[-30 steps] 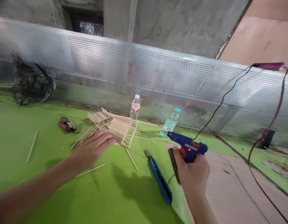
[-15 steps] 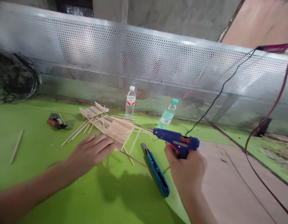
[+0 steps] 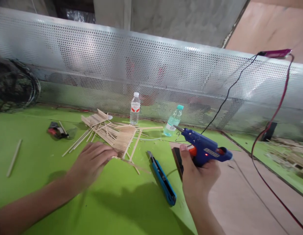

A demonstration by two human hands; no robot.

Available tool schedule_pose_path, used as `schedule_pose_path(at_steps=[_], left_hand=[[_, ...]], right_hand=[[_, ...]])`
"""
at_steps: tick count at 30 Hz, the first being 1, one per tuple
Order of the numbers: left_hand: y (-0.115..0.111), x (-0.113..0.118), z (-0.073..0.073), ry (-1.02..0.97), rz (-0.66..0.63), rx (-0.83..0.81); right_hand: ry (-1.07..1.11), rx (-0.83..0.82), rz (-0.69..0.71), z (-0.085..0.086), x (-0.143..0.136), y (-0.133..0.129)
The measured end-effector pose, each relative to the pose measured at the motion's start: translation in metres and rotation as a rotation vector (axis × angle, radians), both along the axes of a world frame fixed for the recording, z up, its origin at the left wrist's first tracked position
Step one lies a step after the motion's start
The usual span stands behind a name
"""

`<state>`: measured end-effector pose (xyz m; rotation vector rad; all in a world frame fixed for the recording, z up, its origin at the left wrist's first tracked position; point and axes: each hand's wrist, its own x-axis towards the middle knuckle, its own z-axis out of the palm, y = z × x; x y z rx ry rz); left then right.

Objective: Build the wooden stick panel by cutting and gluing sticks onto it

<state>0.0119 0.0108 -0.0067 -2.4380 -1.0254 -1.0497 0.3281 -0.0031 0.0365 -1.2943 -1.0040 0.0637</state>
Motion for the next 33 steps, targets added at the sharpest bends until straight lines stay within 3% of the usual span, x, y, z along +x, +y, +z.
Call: schedule_pose_path(at_steps=[5, 10, 15, 18, 24, 33], left_hand=[[-0.006, 0.010, 0.007, -0.323, -0.132, -0.142], [-0.019, 0.017, 0.010, -0.536, -0.257, -0.475], [-0.036, 0.017, 0.006, -0.669, -0.245, -0.830], [-0.044, 0.017, 0.005, -0.726, -0.187, -0.955], [-0.050, 0.016, 0.001, -0.740, -0.102, -0.986], [-0.047, 0.013, -0.007, -0.746, -0.210, -0.927]], right_hand=[[0.056, -0.078, -0.024, -0.003, -0.013, -0.002], [-0.015, -0.055, 0.188, -0.003, -0.027, -0.011], [-0.104, -0.037, 0.218, 0.000, -0.030, -0.017], [-0.100, -0.025, 0.216, -0.001, -0.029, -0.016], [-0.027, 0.004, 0.238, 0.000, -0.028, -0.015], [-0.107, -0.116, 0.209, 0.005, -0.029, -0.014]])
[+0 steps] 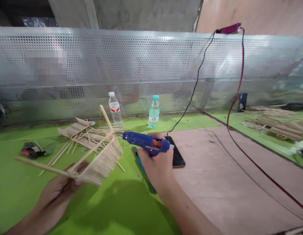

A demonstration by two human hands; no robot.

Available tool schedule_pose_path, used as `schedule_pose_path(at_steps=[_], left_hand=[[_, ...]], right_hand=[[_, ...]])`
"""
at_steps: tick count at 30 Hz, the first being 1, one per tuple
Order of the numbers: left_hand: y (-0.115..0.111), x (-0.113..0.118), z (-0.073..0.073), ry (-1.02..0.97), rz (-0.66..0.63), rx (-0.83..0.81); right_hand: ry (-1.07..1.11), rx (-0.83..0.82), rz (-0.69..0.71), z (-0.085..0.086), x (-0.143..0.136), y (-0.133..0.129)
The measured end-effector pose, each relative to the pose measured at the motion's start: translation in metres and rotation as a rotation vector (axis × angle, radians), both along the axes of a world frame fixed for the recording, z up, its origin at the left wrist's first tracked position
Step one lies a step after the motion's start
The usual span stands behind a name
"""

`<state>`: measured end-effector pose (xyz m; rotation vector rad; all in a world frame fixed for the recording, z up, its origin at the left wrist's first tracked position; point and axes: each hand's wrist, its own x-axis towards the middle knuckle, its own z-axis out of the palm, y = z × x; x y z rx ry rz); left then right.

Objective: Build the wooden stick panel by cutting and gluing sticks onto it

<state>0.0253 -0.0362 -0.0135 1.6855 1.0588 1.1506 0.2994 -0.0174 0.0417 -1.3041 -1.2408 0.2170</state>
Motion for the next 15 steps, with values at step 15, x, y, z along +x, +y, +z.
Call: schedule_pose_path(at_steps=[15], left_hand=[[-0.0035, -0.0026, 0.0003, 0.105, 0.026, -0.041]], right_hand=[[-0.024, 0.090, -0.023, -0.0096, 0.0039, 0.0044]])
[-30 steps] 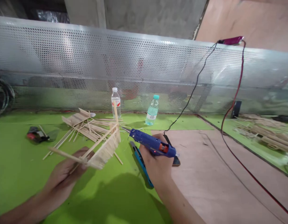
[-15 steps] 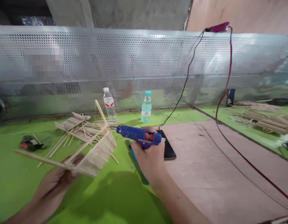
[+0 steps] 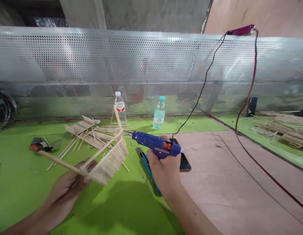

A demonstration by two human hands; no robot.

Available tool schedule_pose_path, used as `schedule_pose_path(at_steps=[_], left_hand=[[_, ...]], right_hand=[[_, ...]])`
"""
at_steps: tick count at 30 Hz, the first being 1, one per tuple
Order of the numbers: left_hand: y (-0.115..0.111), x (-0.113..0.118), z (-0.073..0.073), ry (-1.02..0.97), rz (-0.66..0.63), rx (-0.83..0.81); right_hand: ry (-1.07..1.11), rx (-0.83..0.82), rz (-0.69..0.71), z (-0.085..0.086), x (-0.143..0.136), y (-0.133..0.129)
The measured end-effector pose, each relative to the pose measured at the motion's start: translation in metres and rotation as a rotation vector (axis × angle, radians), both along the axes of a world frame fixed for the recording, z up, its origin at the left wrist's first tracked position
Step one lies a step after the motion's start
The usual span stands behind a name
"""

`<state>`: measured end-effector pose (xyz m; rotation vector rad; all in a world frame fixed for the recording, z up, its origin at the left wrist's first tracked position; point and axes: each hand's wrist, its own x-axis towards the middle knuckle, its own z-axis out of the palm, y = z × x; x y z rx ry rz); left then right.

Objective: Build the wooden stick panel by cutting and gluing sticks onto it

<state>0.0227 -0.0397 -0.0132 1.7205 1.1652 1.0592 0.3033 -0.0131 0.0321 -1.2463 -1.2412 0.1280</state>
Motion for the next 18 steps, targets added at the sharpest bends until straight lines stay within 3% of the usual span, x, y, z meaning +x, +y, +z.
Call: schedule_pose_path(at_steps=[8, 18], left_hand=[[0.0009, 0.0043, 0.0080, -0.027, -0.089, -0.047], [0.0002, 0.0012, 0.0036, -0.027, -0.093, -0.038]], right_hand=[[0.010, 0.001, 0.006, 0.0003, -0.0009, -0.0010], [-0.040, -0.006, 0.005, 0.0015, -0.0003, -0.0001]])
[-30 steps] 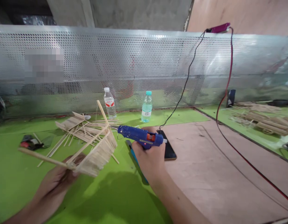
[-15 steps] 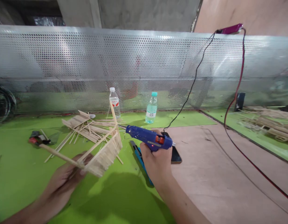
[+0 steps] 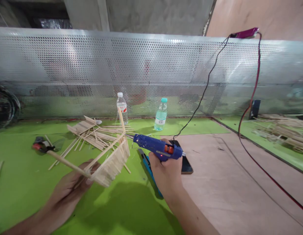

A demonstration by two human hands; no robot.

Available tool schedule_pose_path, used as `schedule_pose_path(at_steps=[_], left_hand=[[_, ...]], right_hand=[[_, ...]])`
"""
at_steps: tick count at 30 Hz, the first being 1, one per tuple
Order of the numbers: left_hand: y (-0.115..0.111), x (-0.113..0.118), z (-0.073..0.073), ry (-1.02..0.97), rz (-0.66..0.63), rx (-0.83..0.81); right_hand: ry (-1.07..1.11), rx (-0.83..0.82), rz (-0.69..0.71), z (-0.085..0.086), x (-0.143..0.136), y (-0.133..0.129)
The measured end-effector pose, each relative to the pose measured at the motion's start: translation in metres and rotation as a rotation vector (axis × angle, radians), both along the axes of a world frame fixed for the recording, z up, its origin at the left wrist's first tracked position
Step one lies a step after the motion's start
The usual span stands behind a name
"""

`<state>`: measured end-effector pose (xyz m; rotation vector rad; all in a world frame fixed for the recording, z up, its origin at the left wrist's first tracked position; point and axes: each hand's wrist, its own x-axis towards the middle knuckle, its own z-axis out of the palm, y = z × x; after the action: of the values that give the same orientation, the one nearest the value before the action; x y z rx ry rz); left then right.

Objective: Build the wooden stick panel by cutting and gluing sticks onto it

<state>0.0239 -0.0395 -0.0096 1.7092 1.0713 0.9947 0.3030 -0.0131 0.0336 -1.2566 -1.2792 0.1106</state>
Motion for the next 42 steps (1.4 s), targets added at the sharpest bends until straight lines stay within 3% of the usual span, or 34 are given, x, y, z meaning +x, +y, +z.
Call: schedule_pose_path(at_steps=[5, 12, 20, 24, 28, 32, 37, 42], left_hand=[[-0.001, 0.001, 0.000, 0.021, 0.004, 0.003], [0.000, 0.000, -0.003, -0.047, 0.011, 0.006], [0.001, 0.004, 0.007, -0.020, -0.002, 0.002], [0.001, 0.004, 0.007, 0.022, 0.041, -0.031], [0.000, 0.007, 0.011, -0.036, -0.007, -0.062], [-0.001, 0.009, 0.013, -0.066, 0.004, -0.105], [0.001, 0.006, 0.004, -0.086, -0.018, -0.100], [0.001, 0.005, 0.001, -0.078, -0.019, -0.113]], right_hand=[[-0.037, -0.008, -0.022, -0.002, 0.002, 0.000], [-0.040, -0.029, 0.048, -0.001, 0.002, -0.002], [0.133, -0.029, 0.164, 0.001, -0.003, -0.002], [0.155, -0.050, 0.177, 0.000, -0.002, -0.001], [0.156, -0.060, 0.185, -0.003, 0.000, 0.001], [0.105, -0.037, 0.149, -0.005, 0.001, 0.002], [0.044, -0.045, 0.035, -0.002, 0.002, 0.001], [-0.007, -0.032, 0.014, 0.000, 0.003, 0.001]])
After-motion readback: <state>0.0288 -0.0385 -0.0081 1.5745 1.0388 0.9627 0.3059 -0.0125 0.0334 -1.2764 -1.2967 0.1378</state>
